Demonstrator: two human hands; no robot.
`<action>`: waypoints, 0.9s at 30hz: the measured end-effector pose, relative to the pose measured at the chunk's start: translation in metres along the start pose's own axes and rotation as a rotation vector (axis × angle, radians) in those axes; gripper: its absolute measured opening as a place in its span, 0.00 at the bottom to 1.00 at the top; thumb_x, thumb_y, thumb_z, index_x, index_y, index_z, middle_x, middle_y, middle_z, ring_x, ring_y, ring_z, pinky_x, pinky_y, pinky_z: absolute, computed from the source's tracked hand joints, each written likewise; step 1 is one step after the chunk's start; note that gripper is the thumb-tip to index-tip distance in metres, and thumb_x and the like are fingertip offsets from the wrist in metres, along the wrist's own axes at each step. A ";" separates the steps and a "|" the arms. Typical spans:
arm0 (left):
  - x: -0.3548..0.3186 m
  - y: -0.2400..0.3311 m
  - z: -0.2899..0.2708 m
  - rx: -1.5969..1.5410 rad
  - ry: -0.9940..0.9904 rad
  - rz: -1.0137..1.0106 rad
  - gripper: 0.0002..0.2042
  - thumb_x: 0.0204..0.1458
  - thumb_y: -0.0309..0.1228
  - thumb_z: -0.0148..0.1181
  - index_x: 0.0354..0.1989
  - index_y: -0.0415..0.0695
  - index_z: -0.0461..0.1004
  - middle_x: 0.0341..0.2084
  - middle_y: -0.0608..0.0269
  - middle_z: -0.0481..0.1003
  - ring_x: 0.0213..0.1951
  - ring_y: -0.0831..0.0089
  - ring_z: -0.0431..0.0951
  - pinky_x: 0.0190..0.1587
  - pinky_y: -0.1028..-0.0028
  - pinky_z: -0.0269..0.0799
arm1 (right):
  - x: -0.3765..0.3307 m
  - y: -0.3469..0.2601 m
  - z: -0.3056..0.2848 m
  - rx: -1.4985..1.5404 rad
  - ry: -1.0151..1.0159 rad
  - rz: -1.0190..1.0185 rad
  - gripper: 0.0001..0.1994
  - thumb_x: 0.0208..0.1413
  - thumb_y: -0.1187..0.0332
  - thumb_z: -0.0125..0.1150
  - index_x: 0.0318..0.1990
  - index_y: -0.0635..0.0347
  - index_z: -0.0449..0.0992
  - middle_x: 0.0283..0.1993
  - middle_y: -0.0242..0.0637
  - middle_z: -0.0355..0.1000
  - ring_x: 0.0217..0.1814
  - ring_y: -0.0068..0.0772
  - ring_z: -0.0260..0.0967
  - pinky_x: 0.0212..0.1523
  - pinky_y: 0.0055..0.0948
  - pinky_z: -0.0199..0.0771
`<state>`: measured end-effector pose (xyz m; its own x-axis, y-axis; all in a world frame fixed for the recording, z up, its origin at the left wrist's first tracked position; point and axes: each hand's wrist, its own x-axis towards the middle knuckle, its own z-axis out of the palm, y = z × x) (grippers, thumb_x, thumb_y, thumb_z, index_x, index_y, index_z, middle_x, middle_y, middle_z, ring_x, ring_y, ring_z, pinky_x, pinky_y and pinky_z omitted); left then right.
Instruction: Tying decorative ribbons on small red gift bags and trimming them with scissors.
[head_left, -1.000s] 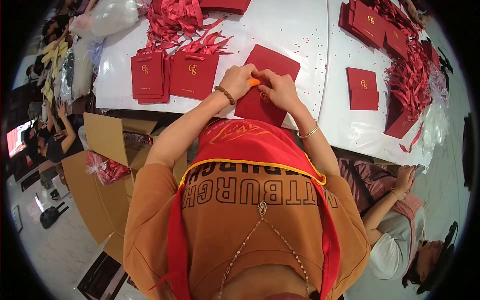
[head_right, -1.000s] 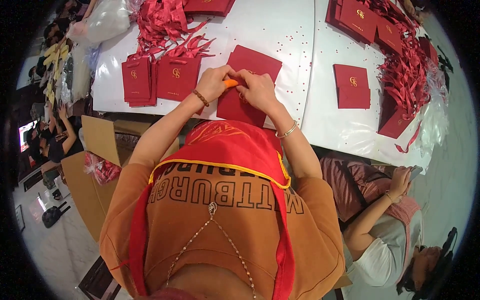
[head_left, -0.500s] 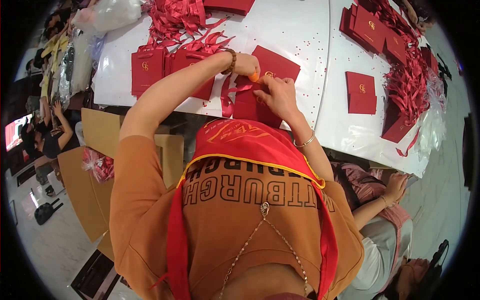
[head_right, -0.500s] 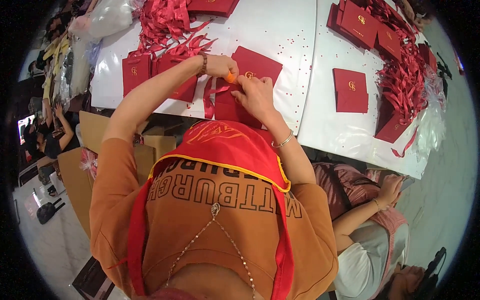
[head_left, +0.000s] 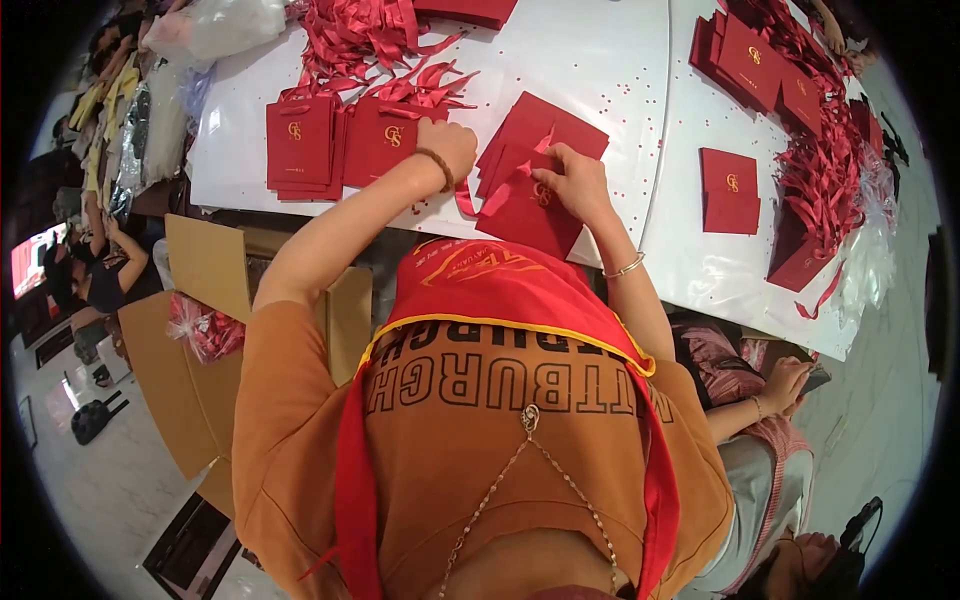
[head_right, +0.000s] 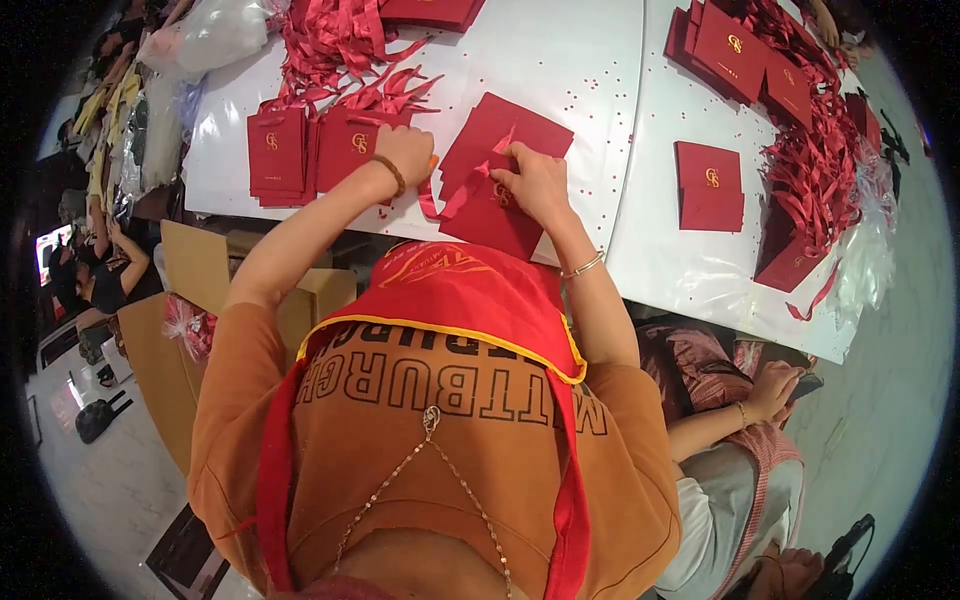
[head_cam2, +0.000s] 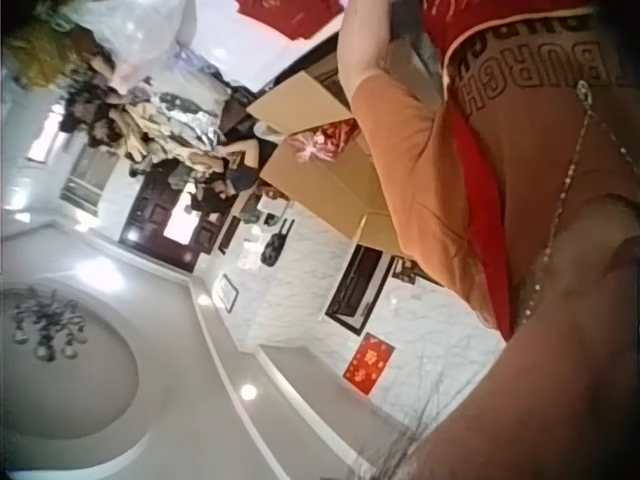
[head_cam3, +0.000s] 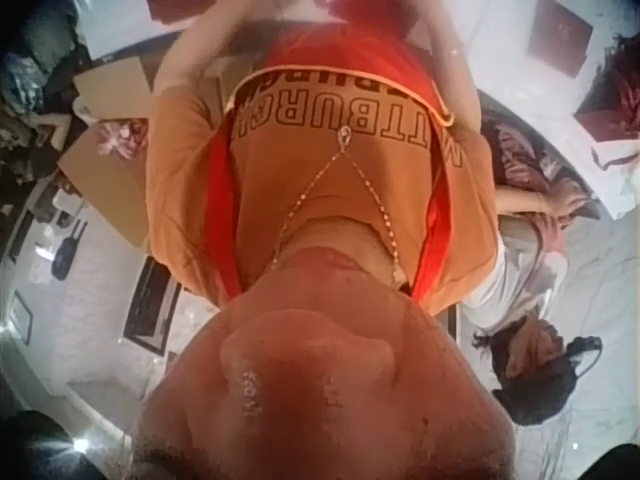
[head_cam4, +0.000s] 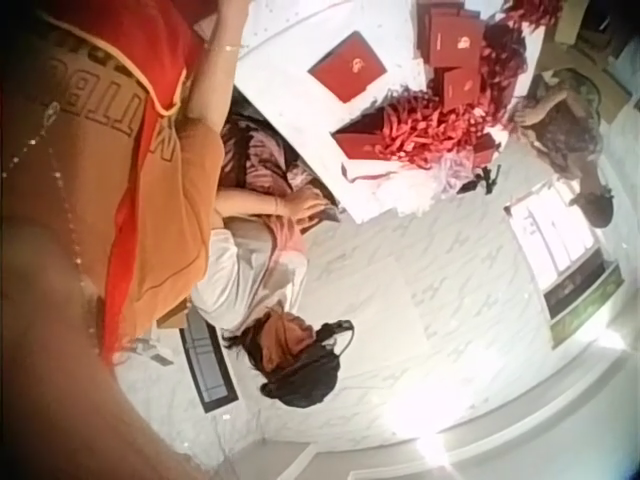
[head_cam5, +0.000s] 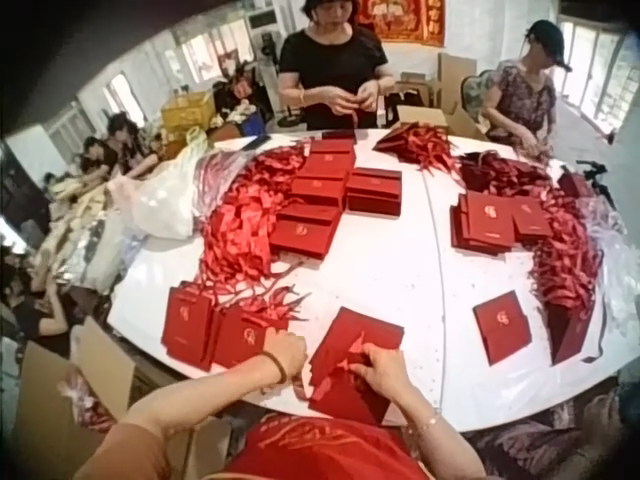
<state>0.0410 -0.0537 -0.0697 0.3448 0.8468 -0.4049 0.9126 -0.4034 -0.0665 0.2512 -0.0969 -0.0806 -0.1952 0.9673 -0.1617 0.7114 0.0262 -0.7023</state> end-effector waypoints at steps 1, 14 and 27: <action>-0.002 0.004 0.008 0.069 0.104 -0.007 0.09 0.47 0.34 0.50 0.31 0.46 0.75 0.28 0.56 0.76 0.35 0.61 0.75 0.37 0.60 0.63 | 0.001 0.000 0.000 -0.003 -0.002 0.001 0.15 0.43 0.63 0.64 0.38 0.60 0.73 0.27 0.43 0.73 0.30 0.40 0.72 0.32 0.31 0.69; 0.009 0.037 -0.010 -0.770 0.294 0.272 0.09 0.41 0.34 0.56 0.23 0.40 0.68 0.17 0.55 0.71 0.21 0.60 0.72 0.25 0.66 0.65 | 0.004 -0.003 0.001 -0.010 -0.015 -0.108 0.15 0.39 0.62 0.66 0.34 0.59 0.73 0.30 0.41 0.69 0.35 0.44 0.67 0.35 0.39 0.65; 0.006 0.047 -0.013 -1.048 0.421 0.191 0.05 0.41 0.29 0.56 0.24 0.41 0.69 0.18 0.55 0.73 0.22 0.60 0.74 0.25 0.67 0.67 | -0.029 0.013 -0.021 0.014 0.083 0.043 0.16 0.39 0.69 0.66 0.37 0.61 0.71 0.30 0.42 0.66 0.31 0.40 0.66 0.33 0.31 0.67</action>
<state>0.0887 -0.0630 -0.0632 0.3630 0.9315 0.0238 0.5036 -0.2176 0.8361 0.2798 -0.1189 -0.0706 -0.1079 0.9851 -0.1341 0.7082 -0.0185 -0.7057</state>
